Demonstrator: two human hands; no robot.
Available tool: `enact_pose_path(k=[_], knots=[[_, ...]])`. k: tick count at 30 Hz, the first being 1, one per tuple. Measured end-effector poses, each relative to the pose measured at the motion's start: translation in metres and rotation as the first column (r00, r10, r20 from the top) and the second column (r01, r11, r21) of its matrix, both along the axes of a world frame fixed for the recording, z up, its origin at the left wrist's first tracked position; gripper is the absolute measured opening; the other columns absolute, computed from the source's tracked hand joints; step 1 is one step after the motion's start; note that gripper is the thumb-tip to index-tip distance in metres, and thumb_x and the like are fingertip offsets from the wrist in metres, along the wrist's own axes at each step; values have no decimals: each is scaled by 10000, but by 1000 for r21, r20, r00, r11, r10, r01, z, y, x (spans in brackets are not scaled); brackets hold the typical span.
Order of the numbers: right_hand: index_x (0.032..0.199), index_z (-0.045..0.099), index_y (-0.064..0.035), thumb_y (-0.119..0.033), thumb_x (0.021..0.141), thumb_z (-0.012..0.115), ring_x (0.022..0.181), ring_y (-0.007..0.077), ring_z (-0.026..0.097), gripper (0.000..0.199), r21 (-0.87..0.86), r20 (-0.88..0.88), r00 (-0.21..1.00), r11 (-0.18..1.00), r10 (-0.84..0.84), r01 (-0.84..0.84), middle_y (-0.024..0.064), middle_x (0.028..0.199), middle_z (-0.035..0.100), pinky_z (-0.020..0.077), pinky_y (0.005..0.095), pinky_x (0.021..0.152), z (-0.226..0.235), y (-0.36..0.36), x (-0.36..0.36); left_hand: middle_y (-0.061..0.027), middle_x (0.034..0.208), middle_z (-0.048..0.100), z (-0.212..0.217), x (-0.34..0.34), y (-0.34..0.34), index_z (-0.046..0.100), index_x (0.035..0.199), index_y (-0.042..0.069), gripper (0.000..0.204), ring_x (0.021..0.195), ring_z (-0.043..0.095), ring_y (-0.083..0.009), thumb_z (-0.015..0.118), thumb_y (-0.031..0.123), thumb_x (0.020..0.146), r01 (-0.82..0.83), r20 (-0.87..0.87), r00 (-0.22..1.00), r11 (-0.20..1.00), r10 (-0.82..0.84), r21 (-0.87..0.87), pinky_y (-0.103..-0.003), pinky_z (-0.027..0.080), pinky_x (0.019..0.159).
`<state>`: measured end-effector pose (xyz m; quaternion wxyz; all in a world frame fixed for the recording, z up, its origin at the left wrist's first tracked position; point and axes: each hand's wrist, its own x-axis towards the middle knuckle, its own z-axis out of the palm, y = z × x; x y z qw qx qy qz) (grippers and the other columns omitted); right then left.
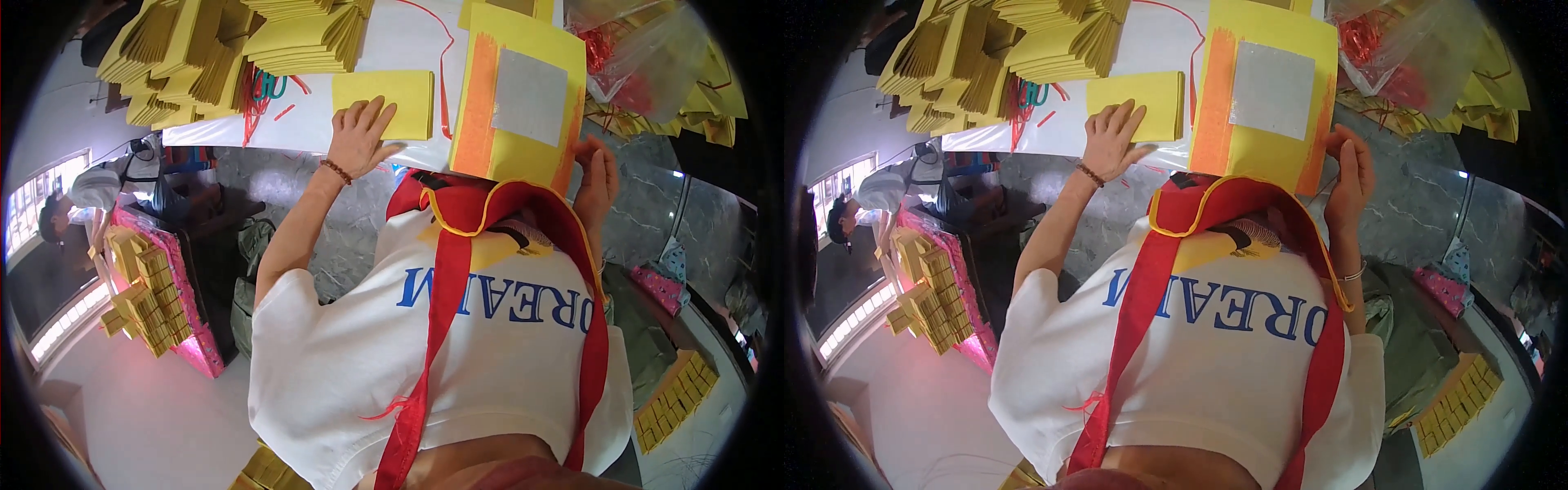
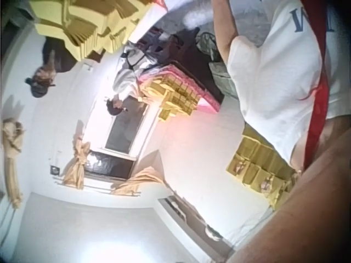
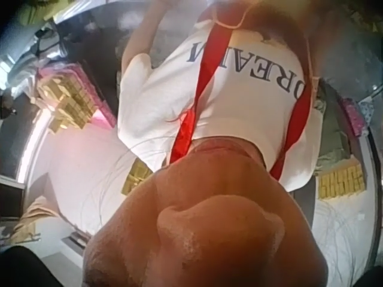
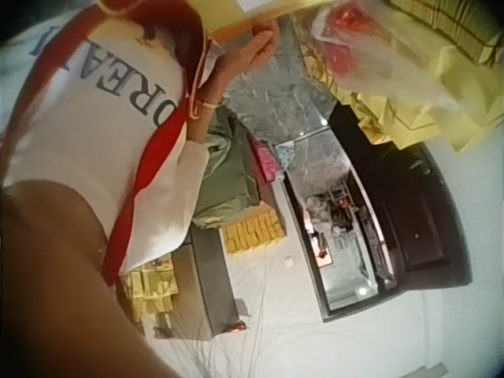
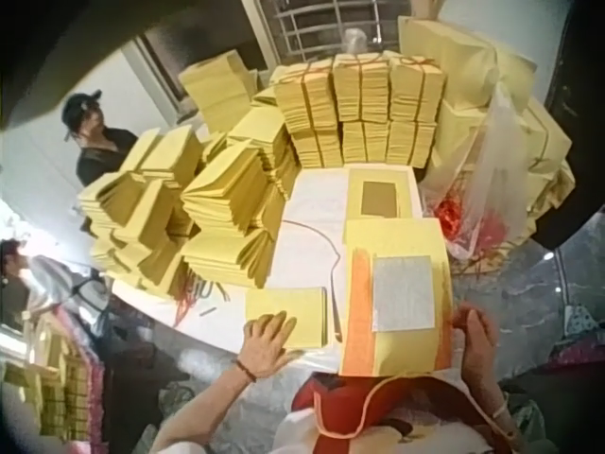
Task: The recorder is sorting and organizing stacks of yellow joss paper.
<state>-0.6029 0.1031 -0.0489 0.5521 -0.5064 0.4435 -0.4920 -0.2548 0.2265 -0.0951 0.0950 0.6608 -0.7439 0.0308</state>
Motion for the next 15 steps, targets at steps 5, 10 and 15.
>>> enact_pose_path(k=[5, 10, 15], knots=[[1093, 581, -1, -132, 922, 501, 933, 146, 562, 230, -63, -48, 999, 998, -21, 18, 71, 971, 618, 424, 286, 867, 9, 3, 2, -85, 1285, 433, -10, 0, -1, 456, 1279, 125, 601, 1119, 403, -263, 568, 462, 795, 7, 38, 999, 1000, -7, -2, -437, 307, 914], [1039, 613, -41, -100, 855, 571, 1023, 211, 541, 198, -391, -417, 909, 902, 2, -181, 66, 985, 636, 396, 332, 905, 16, -6, 3, -87, 1271, 448, 10, -7, -3, 463, 1264, 92, 621, 1113, 419, -258, 572, 473, 786, 16, 108, 994, 1000, -17, 3, -450, 305, 922], [902, 650, -56, -97, 791, 612, 1075, 262, 507, 124, -475, -630, 777, 781, 22, -406, 42, 1009, 642, 361, 366, 946, 16, -11, 6, -98, 1232, 488, 51, -29, -16, 513, 1216, 78, 555, 1104, 449, -259, 616, 396, 774, 52, 19, 999, 997, -51, -60, -420, 321, 917]])
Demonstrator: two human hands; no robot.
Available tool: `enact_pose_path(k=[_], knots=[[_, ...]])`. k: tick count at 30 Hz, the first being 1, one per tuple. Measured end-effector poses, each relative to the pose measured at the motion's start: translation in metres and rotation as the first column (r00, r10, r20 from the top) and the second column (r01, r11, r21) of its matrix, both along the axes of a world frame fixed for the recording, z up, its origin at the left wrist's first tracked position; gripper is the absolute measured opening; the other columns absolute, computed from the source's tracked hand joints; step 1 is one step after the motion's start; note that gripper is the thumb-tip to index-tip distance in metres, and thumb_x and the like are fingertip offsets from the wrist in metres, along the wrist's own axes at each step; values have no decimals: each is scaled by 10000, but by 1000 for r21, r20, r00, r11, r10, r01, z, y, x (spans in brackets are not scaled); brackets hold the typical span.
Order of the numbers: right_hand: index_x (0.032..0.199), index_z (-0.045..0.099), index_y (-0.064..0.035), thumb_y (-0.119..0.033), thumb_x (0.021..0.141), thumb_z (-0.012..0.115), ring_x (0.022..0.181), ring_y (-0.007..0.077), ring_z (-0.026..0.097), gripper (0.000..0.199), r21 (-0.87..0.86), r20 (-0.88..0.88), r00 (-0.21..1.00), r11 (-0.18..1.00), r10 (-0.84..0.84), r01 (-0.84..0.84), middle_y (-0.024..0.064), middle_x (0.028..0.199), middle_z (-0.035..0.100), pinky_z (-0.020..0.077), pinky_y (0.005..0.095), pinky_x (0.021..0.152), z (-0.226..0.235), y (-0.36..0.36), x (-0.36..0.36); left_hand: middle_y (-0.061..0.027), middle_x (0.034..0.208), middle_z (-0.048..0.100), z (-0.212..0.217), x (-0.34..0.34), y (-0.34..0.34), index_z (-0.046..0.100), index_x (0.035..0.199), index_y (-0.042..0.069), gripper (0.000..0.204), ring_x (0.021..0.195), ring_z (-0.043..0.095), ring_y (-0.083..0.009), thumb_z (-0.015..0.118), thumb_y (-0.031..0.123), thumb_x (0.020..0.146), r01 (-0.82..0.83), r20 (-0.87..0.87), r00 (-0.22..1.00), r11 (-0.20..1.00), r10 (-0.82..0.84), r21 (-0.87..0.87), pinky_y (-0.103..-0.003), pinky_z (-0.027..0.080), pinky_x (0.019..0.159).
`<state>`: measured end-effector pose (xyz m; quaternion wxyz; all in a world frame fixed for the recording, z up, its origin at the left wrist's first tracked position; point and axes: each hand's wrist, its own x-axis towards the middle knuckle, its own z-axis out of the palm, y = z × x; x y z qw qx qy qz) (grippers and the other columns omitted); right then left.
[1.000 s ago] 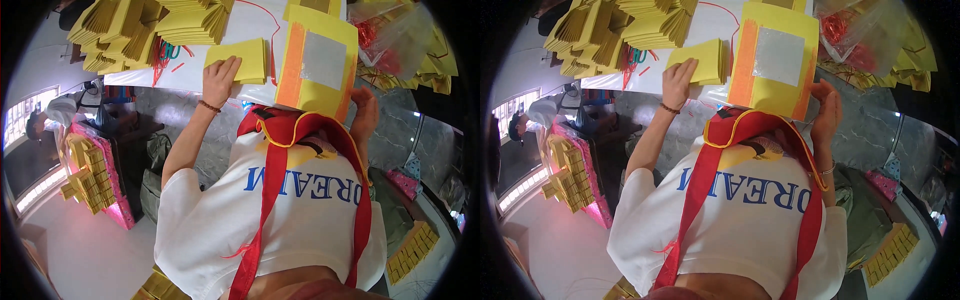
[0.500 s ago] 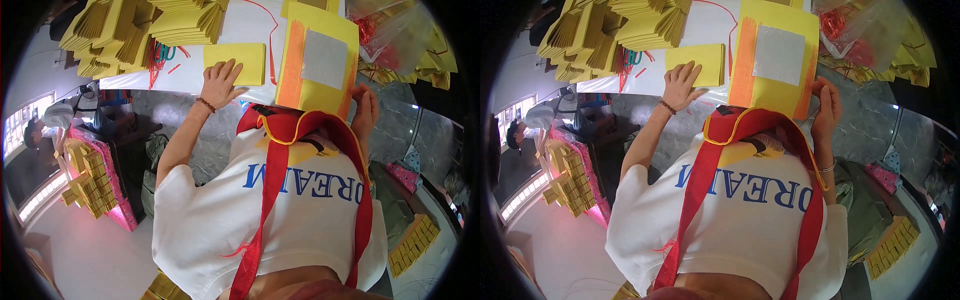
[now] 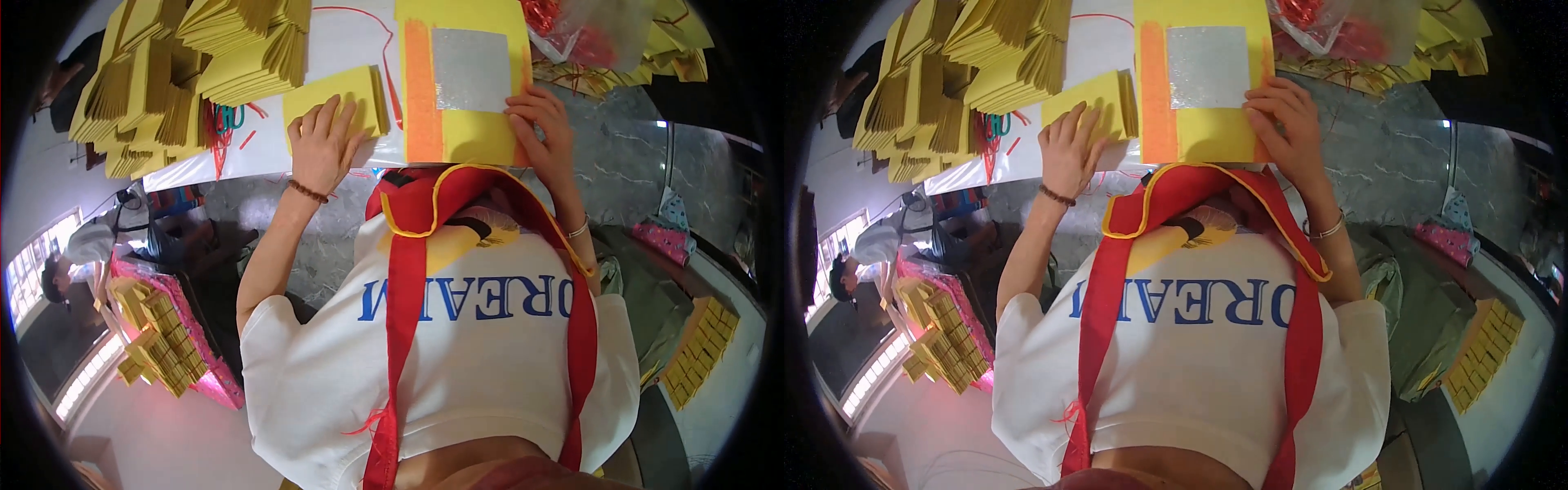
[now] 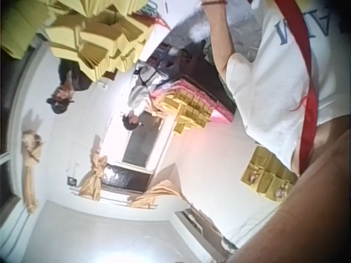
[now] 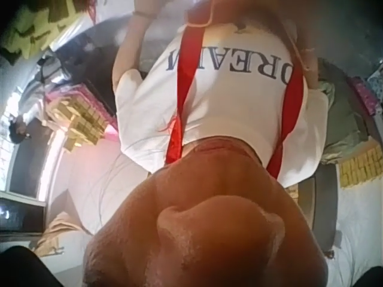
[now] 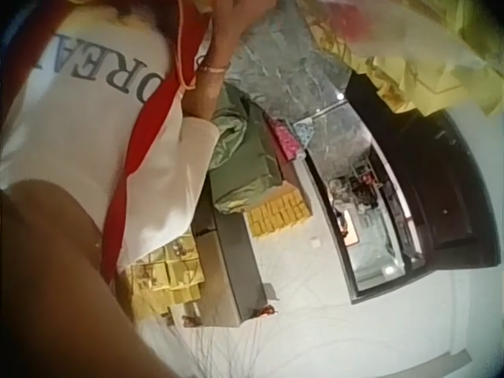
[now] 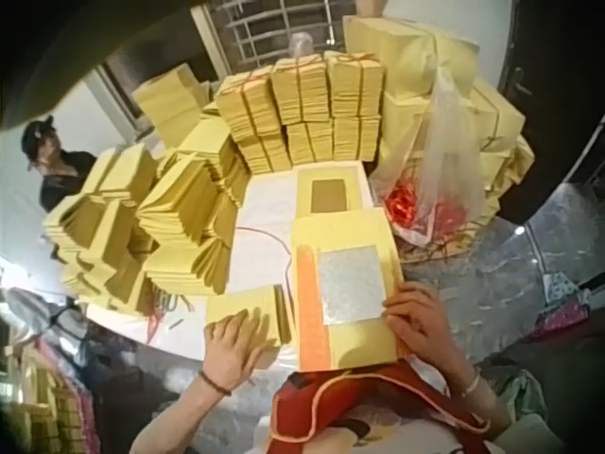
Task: The recorder is sorting and organizing stacks of yellow joss paper.
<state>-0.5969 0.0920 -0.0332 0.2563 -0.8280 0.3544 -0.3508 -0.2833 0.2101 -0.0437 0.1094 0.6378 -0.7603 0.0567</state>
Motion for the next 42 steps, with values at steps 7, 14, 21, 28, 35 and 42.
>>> enact_pose_path(k=[7, 14, 21, 28, 35, 42], knots=[[884, 657, -54, -117, 797, 621, 1099, 253, 488, 113, 33, 20, 1000, 999, 3, -4, 38, 1011, 641, 359, 361, 952, -3, -2, -1, -111, 1116, 550, 53, -70, -22, 551, 1169, 47, 415, 1031, 513, -270, 597, 177, 777, 469, -218, 858, 882, -465, -37, -370, 410, 831], [886, 652, -22, -194, 915, 446, 1152, 234, 436, 270, 195, 215, 975, 976, 55, -98, 54, 1052, 634, 315, 354, 997, -14, -6, -8, -94, 932, 613, 47, -68, -35, 619, 1034, 35, 271, 847, 586, -242, 627, 111, 774, 494, -297, 809, 861, -507, -122, -325, 473, 696], [916, 655, -17, -223, 962, 332, 1170, 235, 416, 386, 238, 282, 959, 965, 38, -108, 70, 1067, 629, 289, 352, 1014, -13, -4, -7, -111, 791, 630, 49, -63, -44, 638, 882, 17, 116, 643, 585, -222, 611, 112, 822, 349, -762, 629, 932, -154, 100, -309, 468, 586], [923, 647, -13, -212, 961, 335, 1166, 235, 418, 373, 261, 280, 960, 962, 8, -84, 63, 1052, 633, 293, 352, 1010, -15, -4, -3, -104, 709, 619, 39, -57, -50, 639, 899, 6, 152, 539, 543, -141, 597, 142, 846, 343, -835, 549, 922, -41, 180, -270, 432, 509], [966, 634, -3, -234, 987, 208, 1176, 241, 409, 485, 299, 229, 973, 953, -15, -55, 108, 1090, 597, 269, 350, 1030, -14, -3, -2, -75, 637, 587, 37, -57, -51, 634, 891, -1, 156, 505, 498, -112, 587, 141, 846, 321, -843, 538, 925, 0, 205, -259, 409, 488], [1039, 626, -4, -202, 950, 384, 1177, 213, 404, 325, 399, 385, 917, 915, -106, -62, 81, 1165, 550, 299, 337, 1008, -13, 1, -1, 36, 717, 536, 42, -54, -55, 621, 885, -34, 167, 652, 447, -28, 569, 124, 873, 337, -844, 477, 835, 246, 434, -196, 401, 592]])
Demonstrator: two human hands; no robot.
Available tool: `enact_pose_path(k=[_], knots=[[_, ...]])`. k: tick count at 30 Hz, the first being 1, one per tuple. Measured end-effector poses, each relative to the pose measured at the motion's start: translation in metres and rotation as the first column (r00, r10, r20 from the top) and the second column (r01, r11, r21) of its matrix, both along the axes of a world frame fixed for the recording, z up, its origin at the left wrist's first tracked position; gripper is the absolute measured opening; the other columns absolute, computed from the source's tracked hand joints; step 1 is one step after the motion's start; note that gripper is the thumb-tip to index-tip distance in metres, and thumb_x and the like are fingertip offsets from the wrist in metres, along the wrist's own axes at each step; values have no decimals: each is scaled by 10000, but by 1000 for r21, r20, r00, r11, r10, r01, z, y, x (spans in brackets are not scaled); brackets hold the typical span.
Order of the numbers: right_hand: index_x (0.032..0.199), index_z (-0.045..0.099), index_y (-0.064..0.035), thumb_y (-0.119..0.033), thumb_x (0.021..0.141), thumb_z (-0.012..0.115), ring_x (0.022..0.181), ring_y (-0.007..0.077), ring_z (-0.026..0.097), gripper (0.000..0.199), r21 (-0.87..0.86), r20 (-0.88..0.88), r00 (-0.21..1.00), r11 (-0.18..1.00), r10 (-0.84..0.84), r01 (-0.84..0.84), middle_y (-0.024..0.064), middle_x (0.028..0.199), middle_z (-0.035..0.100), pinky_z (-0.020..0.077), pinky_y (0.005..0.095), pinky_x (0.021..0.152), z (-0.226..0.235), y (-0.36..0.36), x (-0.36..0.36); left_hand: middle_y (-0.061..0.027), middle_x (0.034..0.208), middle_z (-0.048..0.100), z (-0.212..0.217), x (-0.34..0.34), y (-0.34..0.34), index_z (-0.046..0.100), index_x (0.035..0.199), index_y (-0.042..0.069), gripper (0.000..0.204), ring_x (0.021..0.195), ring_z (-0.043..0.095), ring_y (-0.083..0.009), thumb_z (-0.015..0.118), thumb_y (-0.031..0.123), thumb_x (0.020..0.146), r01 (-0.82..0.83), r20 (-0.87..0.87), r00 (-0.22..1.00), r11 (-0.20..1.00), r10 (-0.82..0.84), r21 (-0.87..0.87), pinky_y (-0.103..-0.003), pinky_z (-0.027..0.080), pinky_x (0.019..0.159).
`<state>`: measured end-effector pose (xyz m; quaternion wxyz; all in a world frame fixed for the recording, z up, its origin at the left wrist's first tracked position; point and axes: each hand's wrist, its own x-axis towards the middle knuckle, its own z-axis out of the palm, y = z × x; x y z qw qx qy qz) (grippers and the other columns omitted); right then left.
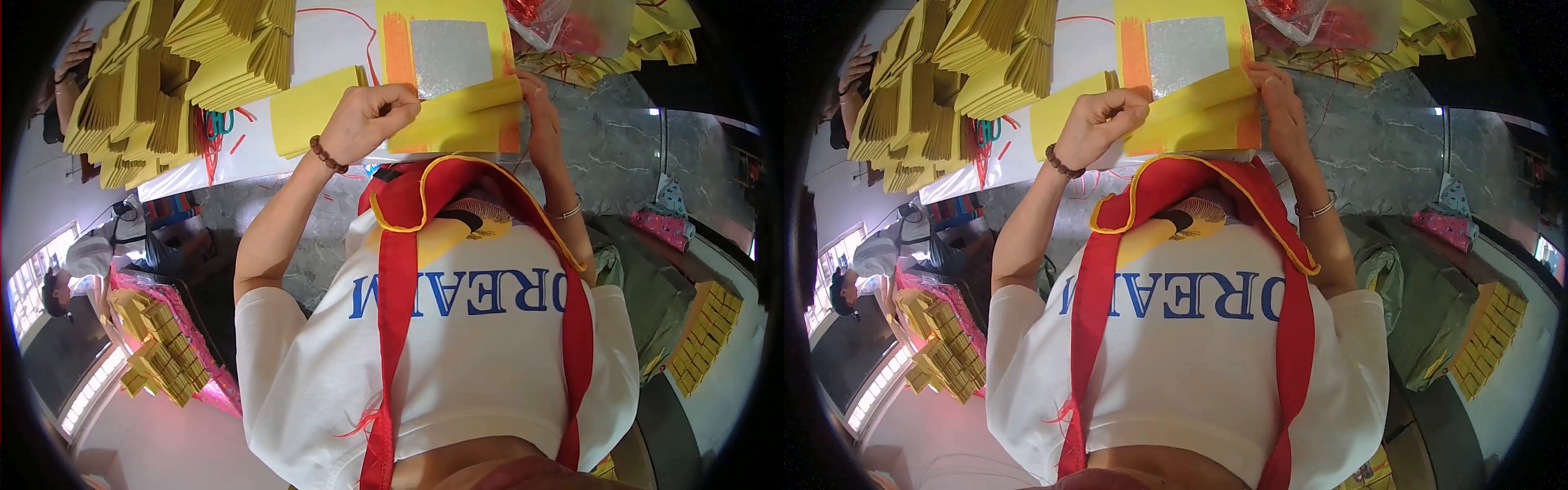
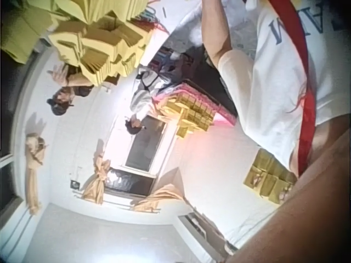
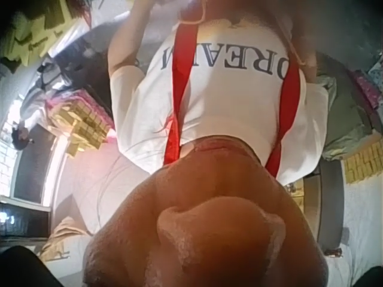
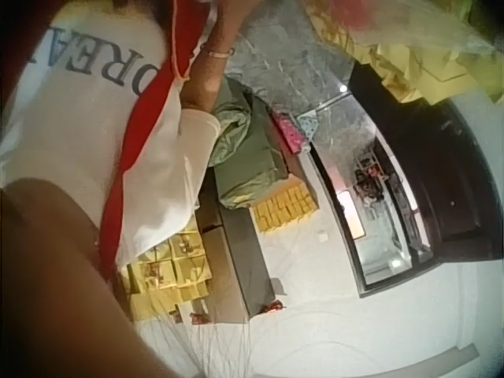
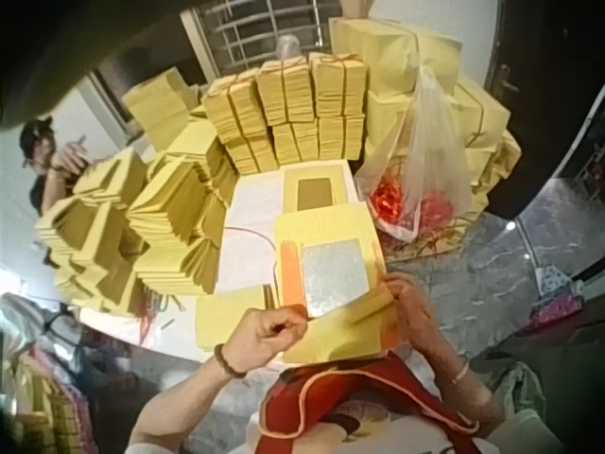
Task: The recorder is sorting and organizing stacks of yellow joss paper.
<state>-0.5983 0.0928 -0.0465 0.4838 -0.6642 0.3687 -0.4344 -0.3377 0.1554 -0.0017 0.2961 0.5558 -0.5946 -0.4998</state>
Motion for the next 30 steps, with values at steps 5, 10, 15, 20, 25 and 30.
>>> enact_pose_path(k=[5, 10, 15, 20, 25, 30], knots=[[1021, 629, -29, -166, 829, 588, 1174, 206, 410, 239, -108, -134, 990, 992, 53, -68, 82, 1137, 560, 333, 331, 982, 3, -2, -3, 18, 595, 499, -9, -2, -1, 614, 842, -23, 173, 535, 403, -30, 576, 145, 847, -71, -97, 993, 994, 63, -82, -215, 354, 480], [1007, 634, -49, -116, 741, 690, 1172, 205, 413, 280, -80, -211, 977, 997, -4, -13, 76, 1134, 558, 360, 330, 958, 1, -2, 0, 25, 609, 494, -9, -2, -2, 610, 850, -19, 173, 537, 402, -31, 580, 151, 857, -77, -98, 993, 993, 68, -90, -212, 349, 479], [1012, 627, -46, -128, 776, 659, 1172, 194, 412, 251, -107, -167, 983, 990, 72, -91, 74, 1149, 538, 351, 318, 962, -1, -4, -6, -11, 692, 543, 4, -5, 5, 608, 944, -3, 141, 618, 470, -70, 555, 107, 874, -16, -6, 1000, 994, 16, -112, -221, 395, 558], [1014, 625, -49, -142, 832, 610, 1178, 175, 405, 205, 67, 7, 994, 992, 105, -105, 59, 1194, 501, 330, 302, 975, -9, -7, -11, -113, 917, 607, -4, -12, 4, 609, 1065, 53, 240, 792, 586, -234, 553, 55, 832, 170, 195, 979, 750, -56, -640, -290, 472, 691], [1018, 623, -45, -146, 855, 589, 1192, 163, 396, 194, 78, 9, 996, 993, 91, -92, 67, 1212, 482, 329, 291, 973, -13, -7, -11, -107, 1054, 575, 7, -13, 9, 576, 1141, 99, 380, 909, 542, -288, 603, 101, 762, 479, 542, 830, 665, -131, -573, -353, 470, 750], [1026, 621, -41, -155, 856, 593, 1199, 157, 392, 206, 75, 9, 993, 990, 117, -117, 77, 1214, 479, 335, 287, 966, -8, -8, -10, -97, 1033, 571, 5, -16, 6, 575, 1104, 98, 433, 889, 534, -277, 677, 172, 690, 499, 568, 813, 652, -124, -571, -358, 465, 749]])
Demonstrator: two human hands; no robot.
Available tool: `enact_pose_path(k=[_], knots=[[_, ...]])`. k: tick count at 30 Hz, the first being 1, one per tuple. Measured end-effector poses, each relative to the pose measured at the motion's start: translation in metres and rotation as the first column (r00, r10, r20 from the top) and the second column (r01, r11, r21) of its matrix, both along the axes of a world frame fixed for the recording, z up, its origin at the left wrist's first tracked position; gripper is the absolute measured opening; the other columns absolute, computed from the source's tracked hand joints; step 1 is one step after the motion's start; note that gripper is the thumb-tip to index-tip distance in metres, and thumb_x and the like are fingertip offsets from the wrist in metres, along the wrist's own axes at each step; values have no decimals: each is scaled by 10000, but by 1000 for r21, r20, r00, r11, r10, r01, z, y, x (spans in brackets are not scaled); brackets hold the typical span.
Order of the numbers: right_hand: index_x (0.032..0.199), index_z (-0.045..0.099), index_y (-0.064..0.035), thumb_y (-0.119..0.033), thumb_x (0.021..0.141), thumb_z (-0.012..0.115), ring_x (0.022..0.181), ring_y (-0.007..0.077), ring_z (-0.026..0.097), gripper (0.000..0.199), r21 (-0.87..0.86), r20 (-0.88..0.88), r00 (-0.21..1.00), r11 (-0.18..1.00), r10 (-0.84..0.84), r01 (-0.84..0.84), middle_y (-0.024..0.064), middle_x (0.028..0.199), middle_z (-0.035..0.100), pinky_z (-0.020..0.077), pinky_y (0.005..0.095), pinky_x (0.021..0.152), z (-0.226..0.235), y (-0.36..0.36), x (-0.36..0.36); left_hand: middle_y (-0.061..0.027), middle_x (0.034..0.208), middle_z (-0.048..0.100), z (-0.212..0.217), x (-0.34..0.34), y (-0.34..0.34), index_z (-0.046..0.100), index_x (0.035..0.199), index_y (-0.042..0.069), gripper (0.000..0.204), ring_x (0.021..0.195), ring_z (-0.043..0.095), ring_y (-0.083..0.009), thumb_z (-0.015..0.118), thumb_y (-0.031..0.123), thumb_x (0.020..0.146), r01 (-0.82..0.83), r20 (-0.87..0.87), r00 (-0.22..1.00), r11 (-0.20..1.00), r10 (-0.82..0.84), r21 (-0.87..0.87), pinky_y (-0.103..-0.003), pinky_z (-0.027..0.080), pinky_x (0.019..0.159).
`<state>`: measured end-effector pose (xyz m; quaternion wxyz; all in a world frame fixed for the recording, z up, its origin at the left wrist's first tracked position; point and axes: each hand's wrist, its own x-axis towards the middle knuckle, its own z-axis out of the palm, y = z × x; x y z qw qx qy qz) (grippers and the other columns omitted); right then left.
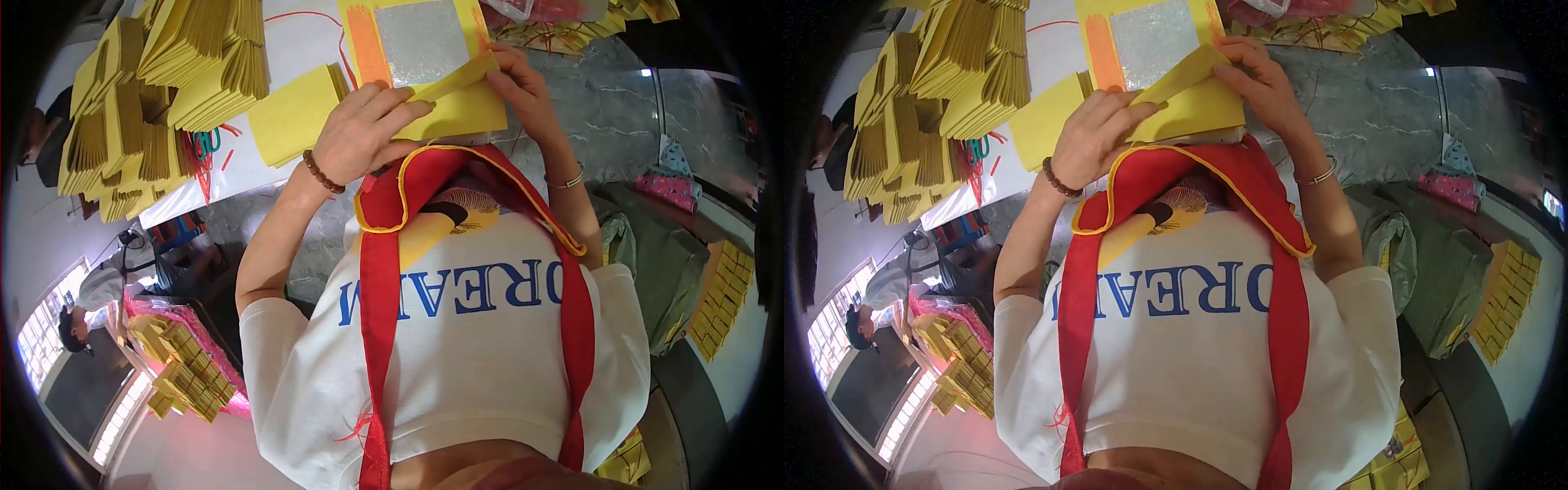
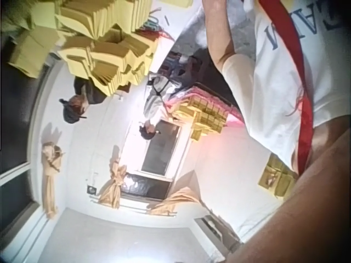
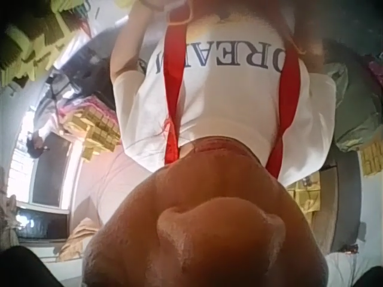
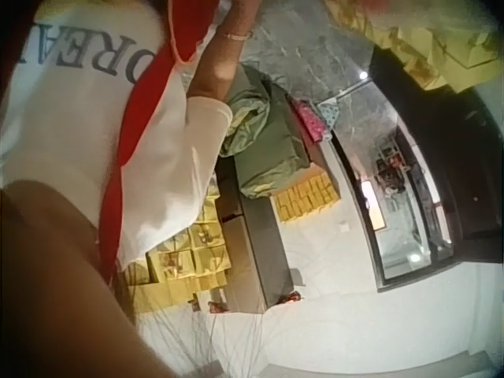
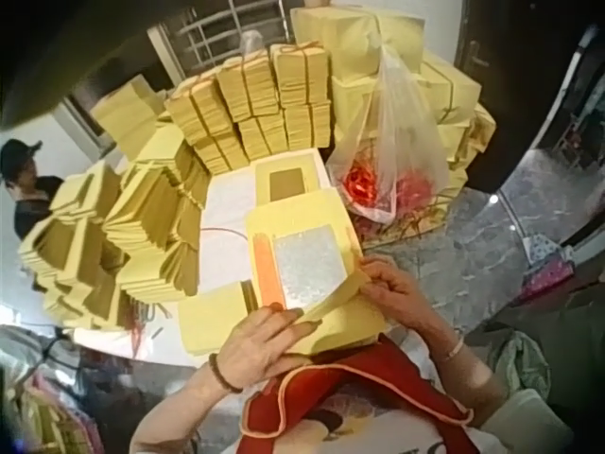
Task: The recorder is sorting and organizing stacks of yellow joss paper.
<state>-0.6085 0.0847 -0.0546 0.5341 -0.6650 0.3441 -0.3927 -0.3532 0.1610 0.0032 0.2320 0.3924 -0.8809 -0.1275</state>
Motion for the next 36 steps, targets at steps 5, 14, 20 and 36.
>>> enact_pose_path(k=[5, 14, 20, 36], knots=[[1047, 615, -45, -170, 861, 592, 1198, 160, 391, 225, 30, 42, 999, 1000, 5, -6, 76, 1224, 472, 330, 294, 973, -4, 1, -1, -95, 1010, 573, 5, 4, -4, 583, 1064, 92, 437, 887, 541, -274, 716, 228, 670, 34, -49, 998, 998, -32, 56, -354, 466, 751], [1082, 586, -58, -76, 811, 607, 1170, 178, 403, 273, -88, 61, 997, 995, 49, -44, 59, 1216, 499, 321, 313, 989, -1, 1, -1, -115, 917, 604, -9, 2, -7, 592, 1029, 52, 219, 837, 569, -280, 591, 76, 812, -83, -223, 972, 996, 78, -13, -343, 474, 699], [958, 574, -77, -29, 780, 609, 1159, 210, 419, 188, -184, -20, 1000, 983, 22, -26, 29, 1056, 604, 323, 335, 992, -4, -3, 0, -102, 1148, 557, -3, 15, -3, 516, 1186, 60, 444, 1035, 499, -305, 631, 117, 761, -127, -425, 876, 959, 228, 253, -406, 368, 906], [959, 640, -129, -166, 736, 673, 1062, 218, 549, 229, -448, -487, 869, 829, 87, -334, 40, 1058, 636, 349, 348, 859, 50, 15, -8, -73, 854, 639, 6, 20, 18, 627, 974, 69, 210, 769, 590, -238, 569, 142, 785, -182, -166, 969, 983, 184, 27, -336, 443, 687]])
